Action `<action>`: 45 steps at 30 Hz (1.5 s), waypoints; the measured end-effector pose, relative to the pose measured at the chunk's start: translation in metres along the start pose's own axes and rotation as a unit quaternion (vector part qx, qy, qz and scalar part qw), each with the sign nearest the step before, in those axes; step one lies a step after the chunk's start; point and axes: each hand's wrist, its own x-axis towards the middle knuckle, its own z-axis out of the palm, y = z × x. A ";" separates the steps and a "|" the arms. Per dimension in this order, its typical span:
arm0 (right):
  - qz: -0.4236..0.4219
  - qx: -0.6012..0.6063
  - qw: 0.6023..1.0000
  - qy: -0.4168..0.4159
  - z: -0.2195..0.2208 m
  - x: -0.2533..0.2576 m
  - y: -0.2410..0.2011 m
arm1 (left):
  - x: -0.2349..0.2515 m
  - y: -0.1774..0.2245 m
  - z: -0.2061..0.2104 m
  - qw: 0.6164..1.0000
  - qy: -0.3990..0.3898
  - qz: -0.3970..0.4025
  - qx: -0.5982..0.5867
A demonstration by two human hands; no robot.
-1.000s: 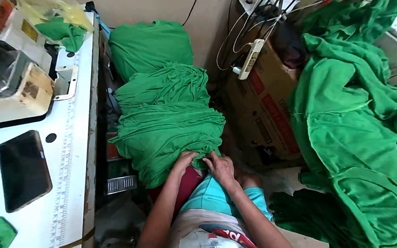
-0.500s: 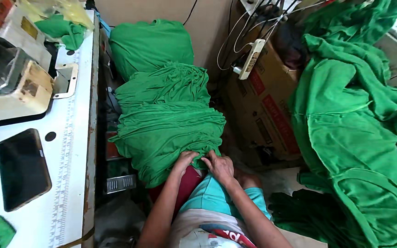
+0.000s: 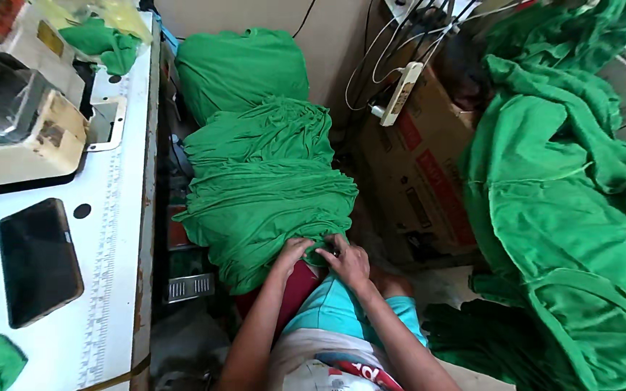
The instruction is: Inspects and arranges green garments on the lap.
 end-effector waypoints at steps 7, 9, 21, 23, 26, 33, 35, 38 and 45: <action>0.070 0.050 0.996 0.006 -0.006 0.005 -0.006 | -0.001 0.002 0.000 1.000 0.008 -0.008 -0.009; 0.077 0.094 0.988 0.093 -0.005 0.003 0.012 | -0.001 0.001 0.000 1.000 0.011 -0.008 -0.012; -0.056 0.058 0.996 0.049 0.002 -0.011 0.002 | -0.001 0.003 0.004 1.000 0.014 -0.005 -0.013; -0.063 0.059 0.995 0.057 0.002 -0.010 0.000 | -0.001 0.002 0.003 1.000 0.000 0.002 -0.003; 0.008 0.071 0.993 0.094 -0.006 0.000 0.014 | 0.000 -0.001 0.002 1.000 -0.016 0.016 0.007; 0.180 0.044 0.983 0.000 -0.030 0.045 0.034 | 0.000 -0.013 0.005 0.993 -0.008 0.082 0.085; 0.186 0.049 0.981 -0.032 -0.024 0.054 0.035 | -0.007 -0.014 0.010 0.965 -0.028 0.111 0.236; 0.198 0.068 0.978 -0.017 -0.022 0.055 0.039 | -0.023 -0.008 0.029 0.893 -0.075 0.096 0.434; 0.280 0.133 0.943 0.124 -0.029 0.028 0.076 | -0.030 -0.008 0.052 0.774 0.199 0.383 0.463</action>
